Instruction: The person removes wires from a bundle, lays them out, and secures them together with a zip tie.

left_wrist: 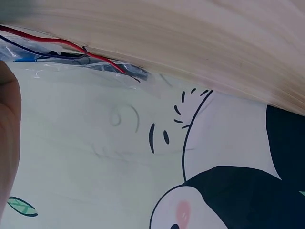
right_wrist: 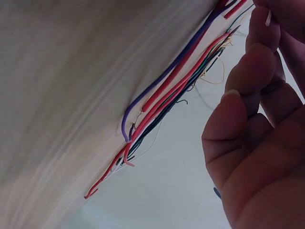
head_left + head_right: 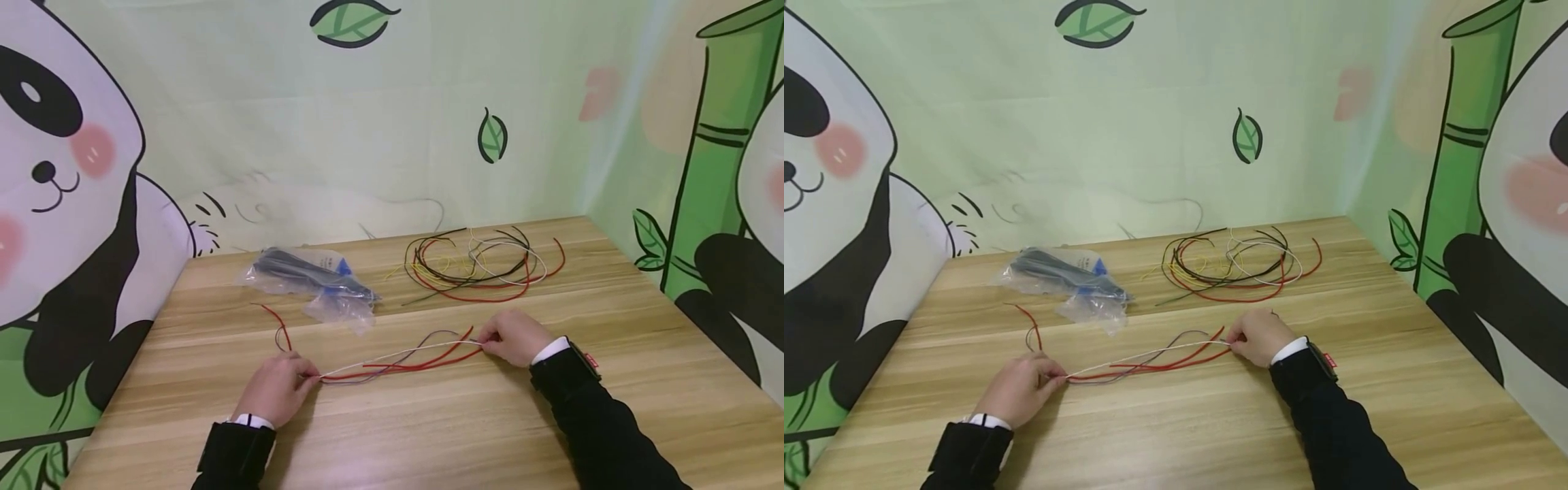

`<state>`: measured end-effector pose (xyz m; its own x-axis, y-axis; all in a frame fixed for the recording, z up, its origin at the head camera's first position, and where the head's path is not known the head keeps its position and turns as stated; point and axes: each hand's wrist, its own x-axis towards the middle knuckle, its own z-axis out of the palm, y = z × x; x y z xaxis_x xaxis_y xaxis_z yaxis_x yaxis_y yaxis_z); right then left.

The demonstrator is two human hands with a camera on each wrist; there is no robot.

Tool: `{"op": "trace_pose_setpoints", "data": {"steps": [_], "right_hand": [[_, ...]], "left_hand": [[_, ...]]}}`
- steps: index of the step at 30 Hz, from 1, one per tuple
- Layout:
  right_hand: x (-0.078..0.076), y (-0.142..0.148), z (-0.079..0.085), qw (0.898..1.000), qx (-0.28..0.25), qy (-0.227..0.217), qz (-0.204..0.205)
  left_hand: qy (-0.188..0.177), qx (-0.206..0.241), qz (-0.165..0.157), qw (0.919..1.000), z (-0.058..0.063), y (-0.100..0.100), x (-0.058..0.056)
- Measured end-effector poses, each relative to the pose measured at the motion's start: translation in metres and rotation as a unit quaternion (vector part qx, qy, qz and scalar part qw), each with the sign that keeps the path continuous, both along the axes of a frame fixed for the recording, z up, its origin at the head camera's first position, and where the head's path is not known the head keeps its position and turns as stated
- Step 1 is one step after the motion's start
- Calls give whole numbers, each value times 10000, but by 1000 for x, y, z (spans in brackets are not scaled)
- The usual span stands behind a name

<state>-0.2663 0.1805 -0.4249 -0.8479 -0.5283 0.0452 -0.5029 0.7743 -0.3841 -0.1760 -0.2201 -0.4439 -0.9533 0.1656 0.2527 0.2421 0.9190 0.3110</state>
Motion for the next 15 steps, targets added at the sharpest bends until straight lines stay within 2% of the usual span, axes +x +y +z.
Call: {"op": "trace_pose_setpoints", "data": {"steps": [7,11,15], "right_hand": [[-1,4,0,9999,-100,5,-97],[-2,6,1,9999,-80,-70,-106],[-2,5,-1,9999,-35,-114,-96]], "left_hand": [[6,500,-161,9986,5,-4,1],[-164,457,-417,9980,3,-6,1],[-267,369,-342,9984,0,-6,0]]}}
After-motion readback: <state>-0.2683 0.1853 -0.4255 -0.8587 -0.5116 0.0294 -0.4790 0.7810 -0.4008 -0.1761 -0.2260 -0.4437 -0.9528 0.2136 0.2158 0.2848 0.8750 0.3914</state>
